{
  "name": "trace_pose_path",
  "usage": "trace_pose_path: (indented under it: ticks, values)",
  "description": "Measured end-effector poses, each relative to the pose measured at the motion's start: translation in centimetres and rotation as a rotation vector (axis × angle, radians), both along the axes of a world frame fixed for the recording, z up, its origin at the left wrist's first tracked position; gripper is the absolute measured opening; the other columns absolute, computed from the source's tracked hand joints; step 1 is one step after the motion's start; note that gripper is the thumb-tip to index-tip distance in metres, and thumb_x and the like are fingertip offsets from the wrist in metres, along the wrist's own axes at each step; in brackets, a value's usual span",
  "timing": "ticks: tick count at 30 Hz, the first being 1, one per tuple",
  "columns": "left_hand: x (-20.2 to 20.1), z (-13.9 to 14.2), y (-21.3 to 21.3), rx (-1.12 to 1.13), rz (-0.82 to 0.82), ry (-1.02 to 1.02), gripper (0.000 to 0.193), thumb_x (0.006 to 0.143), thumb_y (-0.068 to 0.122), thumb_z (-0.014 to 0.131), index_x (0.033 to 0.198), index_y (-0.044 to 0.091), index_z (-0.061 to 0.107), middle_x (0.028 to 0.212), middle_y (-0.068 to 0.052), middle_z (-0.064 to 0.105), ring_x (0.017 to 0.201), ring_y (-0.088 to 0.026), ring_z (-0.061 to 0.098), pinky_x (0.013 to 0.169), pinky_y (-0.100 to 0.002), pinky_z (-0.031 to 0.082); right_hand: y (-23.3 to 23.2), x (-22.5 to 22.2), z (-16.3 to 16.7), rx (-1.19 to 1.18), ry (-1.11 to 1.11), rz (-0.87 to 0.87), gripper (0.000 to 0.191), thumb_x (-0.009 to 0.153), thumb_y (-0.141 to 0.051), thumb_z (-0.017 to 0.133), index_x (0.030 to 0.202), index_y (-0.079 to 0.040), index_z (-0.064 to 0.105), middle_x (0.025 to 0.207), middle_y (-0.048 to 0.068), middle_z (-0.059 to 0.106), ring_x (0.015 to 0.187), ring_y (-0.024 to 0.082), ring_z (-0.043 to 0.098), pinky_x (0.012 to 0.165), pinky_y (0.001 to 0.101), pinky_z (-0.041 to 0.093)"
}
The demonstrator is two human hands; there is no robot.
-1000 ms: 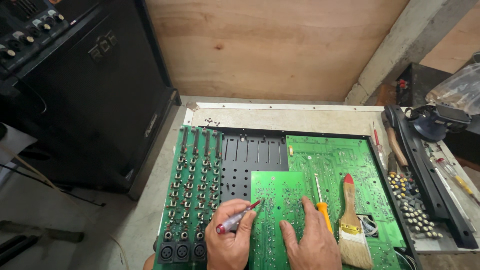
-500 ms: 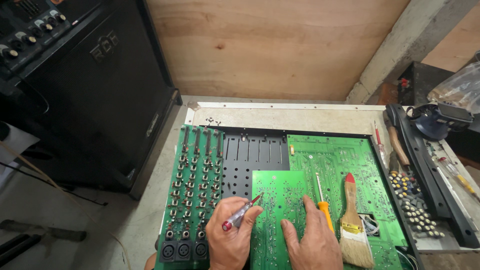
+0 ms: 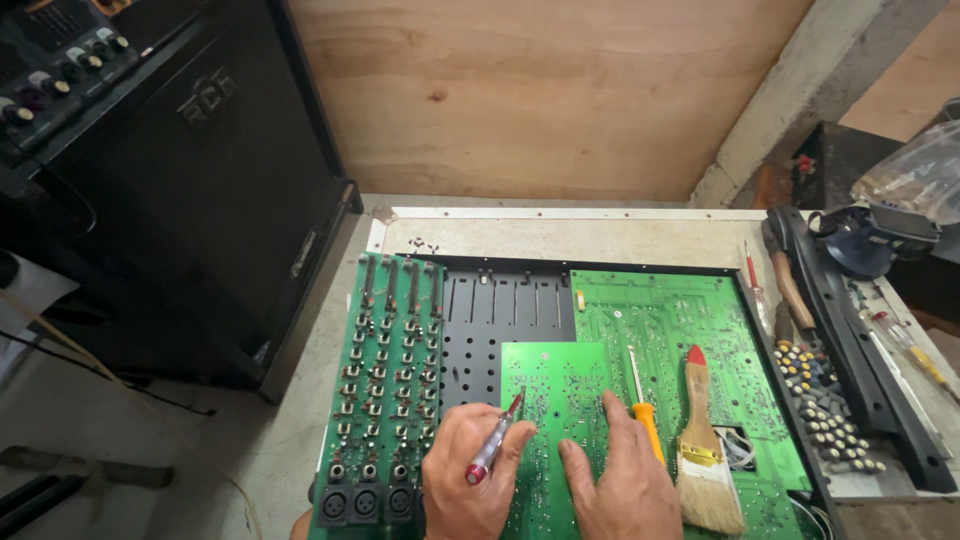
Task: The person solders components on a green circuit board mounted in an audio mixer chassis, holding a soldering iron in one hand while steadying the board with the other. They work across different areas of the board, then lift and reposition the board to solder another section.
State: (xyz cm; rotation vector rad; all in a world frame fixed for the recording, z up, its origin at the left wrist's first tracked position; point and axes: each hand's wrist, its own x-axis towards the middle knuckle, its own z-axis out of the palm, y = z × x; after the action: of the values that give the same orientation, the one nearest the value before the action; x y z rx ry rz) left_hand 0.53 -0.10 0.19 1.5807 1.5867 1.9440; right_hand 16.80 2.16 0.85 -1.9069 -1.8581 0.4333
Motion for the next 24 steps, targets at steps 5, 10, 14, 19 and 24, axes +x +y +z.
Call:
trace_pose_path:
  ticks: [5,10,14,19,24]
  values:
    - [-0.23,-0.03,-0.27,0.048,0.058,0.008,0.028,0.083,0.017,0.086,0.095,0.005,0.065,0.093,-0.012,0.072,0.077,-0.025,0.074,0.065,-0.032,0.058,-0.07,-0.21,-0.06,-0.007,0.0,-0.022,0.083,0.08,-0.04,0.072,0.153,-0.013,0.042,0.139,0.015,0.056,0.128,0.035,0.056,0.101,0.0481,0.048]
    - [-0.38,-0.18,-0.29,-0.005,0.021,-0.077,0.03,0.083,0.021,0.086,0.094,0.005,0.063,0.092,-0.011,0.074,0.074,-0.021,0.074,0.064,-0.03,0.059,-0.03,-0.11,-0.08,0.014,0.001,-0.004,0.084,0.08,-0.04,0.072,0.153,-0.012,0.041,0.139,0.017,0.055,0.128,0.036,0.056,0.1,0.0487,0.048]
    - [-0.32,-0.3,-0.32,-0.085,-0.006,-0.127,0.03,0.08,0.021,0.087,0.09,0.004,0.065,0.091,-0.011,0.076,0.065,-0.017,0.072,0.057,-0.028,0.057,0.07,-0.06,-0.07,-0.005,0.004,-0.004,0.084,0.08,-0.04,0.072,0.153,-0.012,0.04,0.139,0.017,0.055,0.127,0.036,0.056,0.1,0.0491,0.048]
    - [-0.52,-0.24,-0.1,-0.05,-0.025,-0.08,0.026,0.084,0.019,0.086,0.092,0.004,0.066,0.093,-0.009,0.076,0.07,-0.016,0.072,0.062,-0.028,0.058,0.01,-0.18,0.14,-0.016,0.002,-0.009,0.085,0.08,-0.04,0.072,0.154,-0.013,0.04,0.14,0.017,0.055,0.126,0.037,0.056,0.099,0.05,0.049]
    - [-0.44,-0.38,-0.04,-0.12,-0.062,-0.075,0.024,0.083,0.014,0.085,0.094,0.003,0.066,0.096,-0.012,0.077,0.064,-0.019,0.072,0.057,-0.03,0.058,-0.25,-0.41,0.24,0.017,0.002,-0.021,0.083,0.08,-0.041,0.072,0.152,-0.015,0.042,0.136,0.015,0.057,0.124,0.037,0.059,0.097,0.05,0.05]
